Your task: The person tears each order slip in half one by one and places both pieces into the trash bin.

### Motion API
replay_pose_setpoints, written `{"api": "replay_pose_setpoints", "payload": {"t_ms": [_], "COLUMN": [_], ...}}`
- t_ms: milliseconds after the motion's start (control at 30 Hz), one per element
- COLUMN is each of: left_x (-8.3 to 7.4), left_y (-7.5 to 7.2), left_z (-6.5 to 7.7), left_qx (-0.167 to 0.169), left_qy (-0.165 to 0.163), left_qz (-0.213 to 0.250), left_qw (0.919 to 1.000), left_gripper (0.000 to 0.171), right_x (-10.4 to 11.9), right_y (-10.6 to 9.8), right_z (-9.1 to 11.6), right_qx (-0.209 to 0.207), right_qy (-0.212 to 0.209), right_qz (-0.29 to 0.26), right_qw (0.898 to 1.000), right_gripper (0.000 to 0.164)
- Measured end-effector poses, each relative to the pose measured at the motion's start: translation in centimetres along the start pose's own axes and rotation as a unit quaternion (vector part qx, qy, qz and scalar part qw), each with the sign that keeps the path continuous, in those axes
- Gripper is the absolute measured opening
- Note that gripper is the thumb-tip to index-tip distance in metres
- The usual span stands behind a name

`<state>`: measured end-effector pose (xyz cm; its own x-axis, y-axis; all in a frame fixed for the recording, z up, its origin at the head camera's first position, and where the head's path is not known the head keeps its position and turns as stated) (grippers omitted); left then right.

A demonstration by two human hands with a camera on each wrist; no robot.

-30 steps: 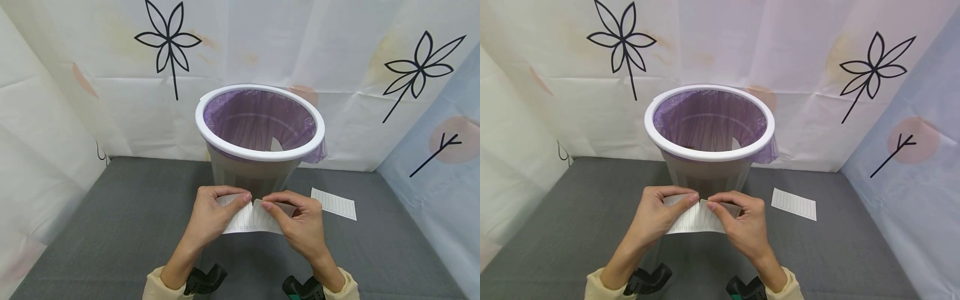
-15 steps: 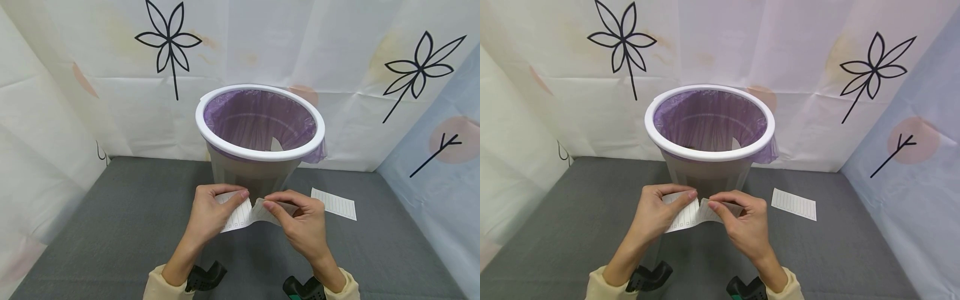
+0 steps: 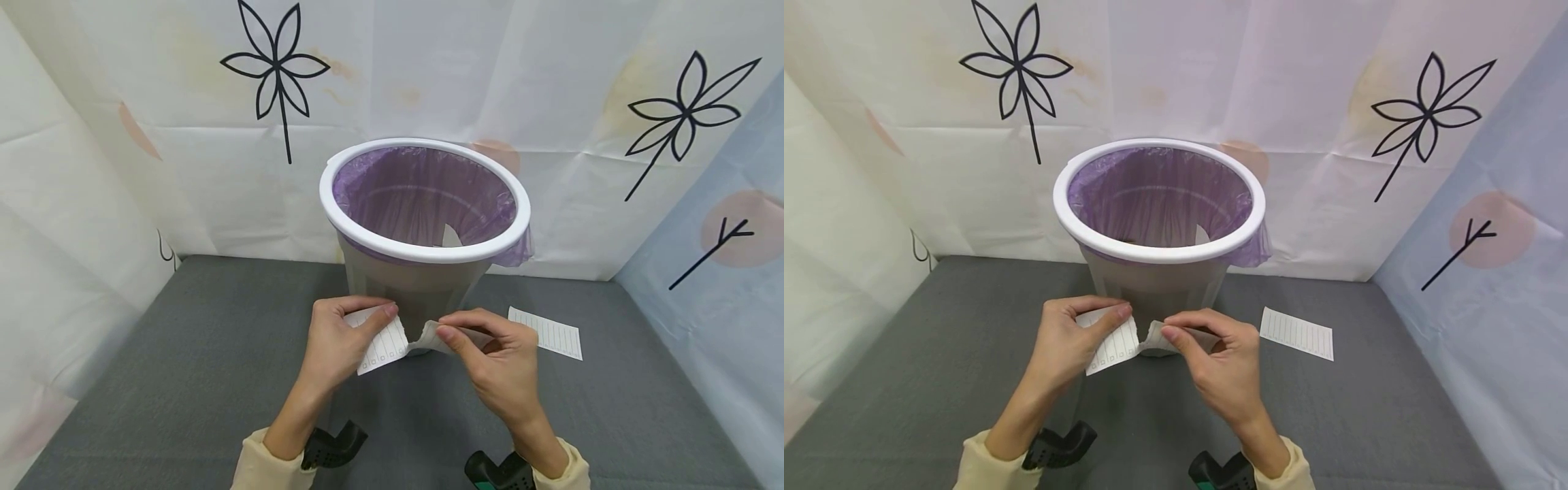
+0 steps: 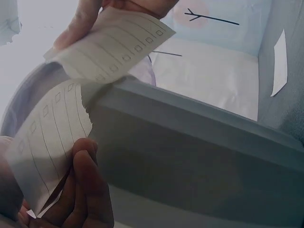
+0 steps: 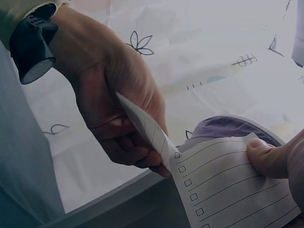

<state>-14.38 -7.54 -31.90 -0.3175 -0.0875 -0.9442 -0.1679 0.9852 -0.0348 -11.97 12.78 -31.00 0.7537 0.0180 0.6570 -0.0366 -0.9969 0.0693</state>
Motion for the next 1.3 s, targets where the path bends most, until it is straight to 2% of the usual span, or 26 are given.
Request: {"api": "replay_pose_setpoints", "payload": {"t_ms": [300,533,833,1067,1300], "left_x": [0.5,0.7,0.1,-1.4,-4.3], "left_y": [-0.2,-0.5,-1.0,-1.4,-2.9], "left_z": [-0.3,-0.6,-0.3,0.2,-0.4], "left_qx": [-0.015,-0.025,-0.029,-0.008,-0.020], "left_qy": [-0.002,0.000,0.002,-0.005,0.025], "left_qz": [-0.007,-0.011,0.000,0.039,0.077], "left_qw": [0.9999,0.9996,0.9996,0.9992,0.9965], "left_gripper": [0.004,0.004,0.006,0.009,0.015], "right_x": [0.4,0.9,1.0,1.1,2.1], "right_y": [-0.2,-0.5,-1.1,-1.5,-2.6], "right_z": [-0.1,-0.2,-0.5,-1.0,-3.1], "right_qx": [-0.005,-0.024,-0.037,-0.052,-0.082], "right_qy": [-0.011,-0.014,-0.003,-0.008,-0.034], "right_qz": [-0.013,-0.024,-0.011,-0.016,0.000], "right_qw": [1.000,0.999,0.999,0.999,0.996], "right_gripper": [0.017,0.009,0.008,0.009,0.009]}}
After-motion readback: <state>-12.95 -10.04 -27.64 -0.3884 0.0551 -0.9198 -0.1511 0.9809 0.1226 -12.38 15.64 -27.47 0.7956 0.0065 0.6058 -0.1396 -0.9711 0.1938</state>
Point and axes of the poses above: each hand's wrist, its own z-axis away from the middle knuckle, its own y-axis out of the palm, x = y × z, the point moved 1 cm from there along -z, towards the middle knuckle, and after that the axes turned 9 degrees about -x, right-handed, at the moved point
